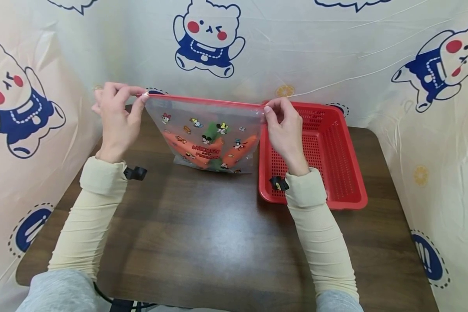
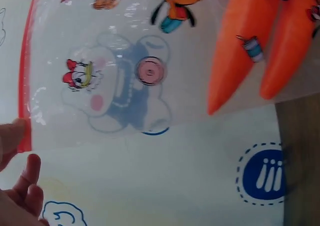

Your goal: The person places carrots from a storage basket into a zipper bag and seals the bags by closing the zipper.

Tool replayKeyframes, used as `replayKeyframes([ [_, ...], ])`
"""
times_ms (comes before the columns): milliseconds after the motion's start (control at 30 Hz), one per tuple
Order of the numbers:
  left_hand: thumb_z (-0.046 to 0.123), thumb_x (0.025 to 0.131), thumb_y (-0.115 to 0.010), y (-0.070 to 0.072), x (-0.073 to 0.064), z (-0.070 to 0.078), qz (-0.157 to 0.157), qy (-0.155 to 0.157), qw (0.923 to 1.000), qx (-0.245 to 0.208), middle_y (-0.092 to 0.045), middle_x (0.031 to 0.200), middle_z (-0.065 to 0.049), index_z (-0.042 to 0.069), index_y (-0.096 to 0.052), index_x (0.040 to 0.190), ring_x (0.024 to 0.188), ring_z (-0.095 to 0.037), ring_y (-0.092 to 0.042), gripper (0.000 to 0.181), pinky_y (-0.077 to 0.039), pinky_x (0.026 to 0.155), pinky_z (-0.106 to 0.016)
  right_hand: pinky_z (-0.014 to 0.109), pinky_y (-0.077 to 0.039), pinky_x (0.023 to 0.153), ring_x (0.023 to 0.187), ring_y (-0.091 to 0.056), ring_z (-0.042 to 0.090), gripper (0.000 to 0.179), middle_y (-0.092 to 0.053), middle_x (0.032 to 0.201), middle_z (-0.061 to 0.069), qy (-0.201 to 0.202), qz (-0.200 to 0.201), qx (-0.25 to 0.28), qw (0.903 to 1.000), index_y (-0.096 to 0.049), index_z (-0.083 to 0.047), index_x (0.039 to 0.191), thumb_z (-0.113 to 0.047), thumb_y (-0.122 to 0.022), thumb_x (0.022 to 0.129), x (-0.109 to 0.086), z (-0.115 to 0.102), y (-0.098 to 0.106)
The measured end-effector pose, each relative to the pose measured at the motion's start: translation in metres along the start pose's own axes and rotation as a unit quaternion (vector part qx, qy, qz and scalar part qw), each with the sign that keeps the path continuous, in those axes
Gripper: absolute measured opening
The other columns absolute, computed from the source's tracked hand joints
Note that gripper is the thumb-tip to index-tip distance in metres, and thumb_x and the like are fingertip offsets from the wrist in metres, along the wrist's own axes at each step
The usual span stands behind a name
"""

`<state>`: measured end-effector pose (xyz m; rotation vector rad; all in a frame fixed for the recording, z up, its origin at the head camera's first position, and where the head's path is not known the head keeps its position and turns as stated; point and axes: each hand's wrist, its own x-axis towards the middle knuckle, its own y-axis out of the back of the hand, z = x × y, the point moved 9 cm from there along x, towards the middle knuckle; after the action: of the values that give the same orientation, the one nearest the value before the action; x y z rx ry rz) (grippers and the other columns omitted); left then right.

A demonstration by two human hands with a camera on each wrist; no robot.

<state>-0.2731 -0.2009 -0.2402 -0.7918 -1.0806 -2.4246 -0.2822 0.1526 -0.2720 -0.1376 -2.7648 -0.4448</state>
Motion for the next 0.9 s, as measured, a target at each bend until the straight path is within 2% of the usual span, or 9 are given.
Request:
replayKeyframes([
  [67,0.033,0.096,-0.058,-0.007,-0.001,-0.007,-0.018,0.012,0.9992,-0.034,-0.055,0.113,-0.014,0.009,-0.063,0.119,0.102,-0.023,-0.036,0.034,-0.017,0.089,-0.036,0.019,-0.052,0.071,0.082,-0.06,0.015,0.016,-0.061,0.091,0.0,-0.002,0.003,0.008,1.0,-0.059,-0.007,0.106,-0.019,-0.055,0.098,-0.001,0.001,0.002],
  [133,0.031,0.096,-0.059,-0.017,-0.003,-0.018,-0.05,0.035,0.9943,-0.087,-0.055,0.118,-0.013,0.01,-0.051,0.131,0.101,-0.018,-0.039,0.041,-0.024,0.087,-0.03,0.019,-0.052,0.073,0.083,-0.06,0.015,0.015,-0.061,0.091,-0.002,-0.004,0.007,0.015,0.9999,-0.059,-0.007,0.106,-0.02,-0.056,0.098,-0.002,0.003,0.004],
  [200,0.029,0.095,-0.06,-0.028,-0.007,-0.031,-0.088,0.067,0.9841,-0.139,-0.054,0.124,-0.011,0.013,-0.039,0.139,0.1,-0.012,-0.042,0.052,-0.03,0.084,-0.024,0.02,-0.051,0.076,0.085,-0.059,0.015,0.015,-0.061,0.093,-0.003,-0.004,0.01,0.018,0.9998,-0.059,-0.009,0.106,-0.021,-0.056,0.097,-0.002,0.004,0.006],
  [267,0.027,0.095,-0.061,-0.042,-0.012,-0.045,-0.13,0.098,0.9702,-0.18,-0.054,0.127,-0.011,0.014,-0.032,0.143,0.099,-0.01,-0.046,0.057,-0.037,0.082,-0.022,0.021,-0.051,0.078,0.087,-0.059,0.015,0.015,-0.061,0.093,-0.003,-0.003,0.011,0.022,0.9997,-0.06,-0.01,0.106,-0.021,-0.057,0.097,-0.003,0.004,0.007],
  [367,0.024,0.096,-0.059,-0.062,-0.024,-0.062,-0.19,0.125,0.9546,-0.193,-0.054,0.13,-0.014,0.01,-0.036,0.142,0.104,-0.011,-0.051,0.053,-0.041,0.085,-0.024,0.022,-0.051,0.078,0.088,-0.059,0.015,0.013,-0.061,0.093,-0.003,-0.003,0.009,0.038,0.9992,-0.06,-0.011,0.105,-0.021,-0.057,0.097,-0.002,0.006,0.007],
  [433,0.023,0.097,-0.057,-0.071,-0.031,-0.07,-0.215,0.136,0.9484,-0.19,-0.056,0.129,-0.015,0.006,-0.043,0.138,0.109,-0.014,-0.053,0.046,-0.042,0.09,-0.027,0.022,-0.051,0.077,0.087,-0.059,0.016,0.011,-0.061,0.093,-0.002,-0.006,0.007,0.05,0.9987,-0.059,-0.012,0.104,-0.021,-0.056,0.098,-0.002,0.008,0.006],
  [500,0.023,0.099,-0.055,-0.076,-0.037,-0.076,-0.221,0.15,0.9448,-0.189,-0.057,0.127,-0.014,0.005,-0.049,0.132,0.111,-0.016,-0.053,0.038,-0.042,0.093,-0.029,0.021,-0.052,0.075,0.086,-0.058,0.015,0.011,-0.061,0.092,-0.002,-0.011,0.004,0.06,0.9981,-0.059,-0.013,0.104,-0.021,-0.056,0.098,-0.003,0.01,0.004],
  [700,0.021,0.101,-0.051,-0.075,-0.043,-0.084,-0.194,0.18,0.9415,-0.209,-0.059,0.117,-0.01,0.003,-0.056,0.117,0.105,-0.015,-0.052,0.025,-0.042,0.09,-0.026,0.02,-0.053,0.079,0.092,-0.06,0.014,0.021,-0.062,0.1,0.0,-0.043,-0.016,0.051,0.9977,-0.058,-0.012,0.109,-0.028,-0.058,0.096,-0.005,0.021,-0.003],
  [900,0.019,0.1,-0.051,-0.068,-0.045,-0.092,-0.176,0.193,0.9413,-0.214,-0.06,0.111,-0.006,0.004,-0.057,0.115,0.101,-0.011,-0.053,0.023,-0.042,0.088,-0.024,0.027,-0.051,0.087,0.105,-0.057,0.016,0.039,-0.061,0.12,0.007,-0.08,-0.094,-0.026,0.992,-0.057,-0.009,0.123,-0.033,-0.063,0.093,-0.012,0.032,-0.021],
])
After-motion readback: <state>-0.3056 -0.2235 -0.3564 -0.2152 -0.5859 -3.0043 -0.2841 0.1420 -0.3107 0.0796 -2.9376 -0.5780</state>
